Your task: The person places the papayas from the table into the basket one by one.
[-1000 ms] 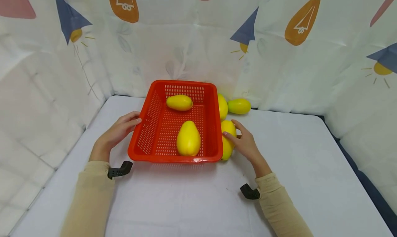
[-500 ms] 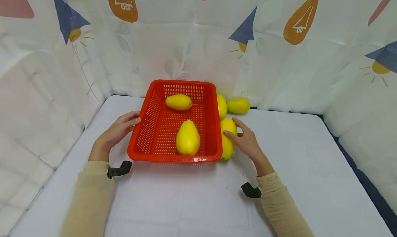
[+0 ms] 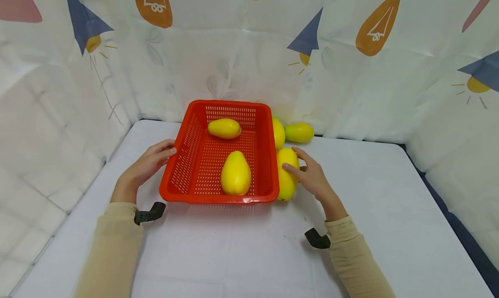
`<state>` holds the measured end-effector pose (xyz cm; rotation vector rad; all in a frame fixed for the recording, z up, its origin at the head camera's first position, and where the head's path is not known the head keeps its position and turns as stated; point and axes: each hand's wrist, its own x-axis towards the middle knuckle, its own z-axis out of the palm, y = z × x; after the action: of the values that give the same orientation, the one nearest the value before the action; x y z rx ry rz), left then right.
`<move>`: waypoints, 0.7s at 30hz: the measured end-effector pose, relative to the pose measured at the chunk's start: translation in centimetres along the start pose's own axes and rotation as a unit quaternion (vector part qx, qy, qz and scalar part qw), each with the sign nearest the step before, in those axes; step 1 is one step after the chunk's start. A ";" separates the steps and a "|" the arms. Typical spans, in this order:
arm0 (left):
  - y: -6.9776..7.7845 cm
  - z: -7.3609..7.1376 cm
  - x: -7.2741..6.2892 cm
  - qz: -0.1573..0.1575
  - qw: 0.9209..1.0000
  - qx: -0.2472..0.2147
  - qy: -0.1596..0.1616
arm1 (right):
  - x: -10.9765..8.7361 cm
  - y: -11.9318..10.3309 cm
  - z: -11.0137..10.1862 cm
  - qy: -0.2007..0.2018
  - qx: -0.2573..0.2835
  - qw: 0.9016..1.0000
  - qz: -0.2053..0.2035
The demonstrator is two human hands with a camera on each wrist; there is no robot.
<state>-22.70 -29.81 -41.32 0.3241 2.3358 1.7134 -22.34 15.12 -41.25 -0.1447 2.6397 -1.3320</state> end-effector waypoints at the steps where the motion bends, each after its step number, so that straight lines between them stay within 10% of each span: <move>1: 0.0 0.0 0.0 0.000 1.000 0.000 0.000 | 0.0 0.0 0.0 -0.001 0.002 1.000 -0.002; 21: 0.1 0.0 0.0 -0.006 1.000 0.002 0.000 | -0.5 -0.7 -0.7 -0.007 0.015 1.000 -0.003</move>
<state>-22.67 -29.81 -41.26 0.3108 2.3371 1.7039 -21.97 15.34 -40.17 -0.1581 2.6079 -1.3658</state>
